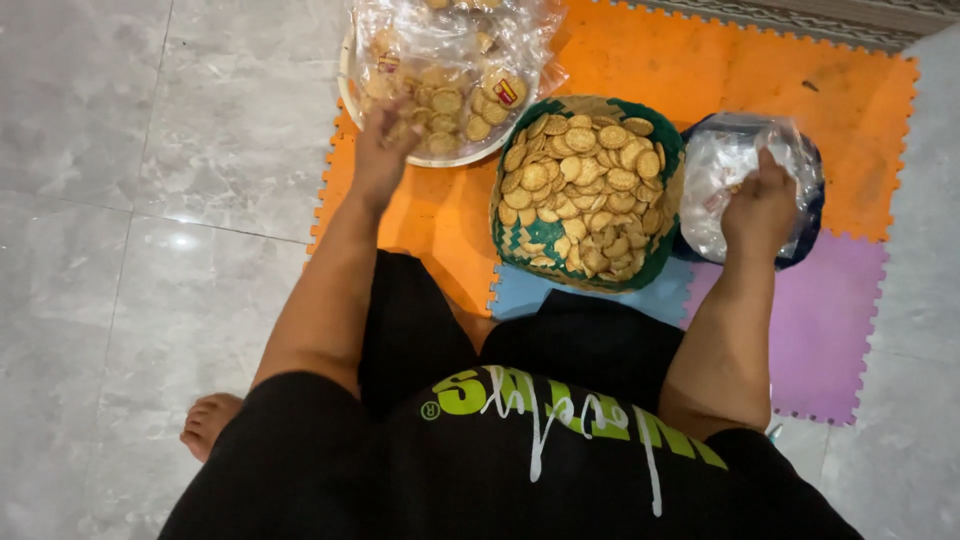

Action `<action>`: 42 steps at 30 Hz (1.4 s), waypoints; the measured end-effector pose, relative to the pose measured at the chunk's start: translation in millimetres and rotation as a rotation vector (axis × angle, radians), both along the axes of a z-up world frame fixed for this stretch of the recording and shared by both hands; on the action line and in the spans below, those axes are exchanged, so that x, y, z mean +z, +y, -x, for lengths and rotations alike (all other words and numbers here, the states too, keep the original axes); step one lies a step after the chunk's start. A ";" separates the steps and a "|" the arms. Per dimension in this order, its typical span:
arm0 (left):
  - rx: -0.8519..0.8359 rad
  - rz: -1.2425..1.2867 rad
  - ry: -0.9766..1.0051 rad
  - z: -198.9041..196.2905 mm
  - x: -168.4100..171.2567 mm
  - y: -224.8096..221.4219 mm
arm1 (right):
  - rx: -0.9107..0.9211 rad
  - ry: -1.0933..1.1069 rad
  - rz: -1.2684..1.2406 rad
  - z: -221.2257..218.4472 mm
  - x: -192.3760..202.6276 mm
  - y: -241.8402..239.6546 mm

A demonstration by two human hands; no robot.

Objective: A person sitting on the floor is manually packing round cookies into small individual plastic bags from a large green basket.

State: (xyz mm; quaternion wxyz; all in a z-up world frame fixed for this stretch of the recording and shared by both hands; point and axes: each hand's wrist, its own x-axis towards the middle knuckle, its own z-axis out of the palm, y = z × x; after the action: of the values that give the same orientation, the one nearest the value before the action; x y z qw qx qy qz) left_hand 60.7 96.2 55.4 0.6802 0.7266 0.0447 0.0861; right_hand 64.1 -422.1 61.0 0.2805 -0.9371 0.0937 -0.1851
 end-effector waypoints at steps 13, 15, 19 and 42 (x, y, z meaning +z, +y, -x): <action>-0.357 1.287 0.339 78.2 36.2 -124.6 | 0.794 -0.357 -0.333 90.9 69.9 239.0; -0.370 1.417 0.264 68.1 33.5 -113.4 | 1.006 -0.348 -0.194 99.7 63.4 247.3; -0.380 1.399 0.297 53.5 3.7 -96.0 | 1.121 -0.330 -0.195 108.3 38.6 247.8; -0.798 1.161 0.345 40.0 -40.5 -109.7 | 0.841 -0.279 -0.202 45.8 21.0 200.9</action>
State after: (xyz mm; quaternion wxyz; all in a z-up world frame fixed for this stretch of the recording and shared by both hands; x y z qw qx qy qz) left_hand 20.7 -13.5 14.9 0.9192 0.2123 -0.0788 -0.3222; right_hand 18.3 -221.2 82.0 0.4315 -0.8277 -0.3161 -0.1695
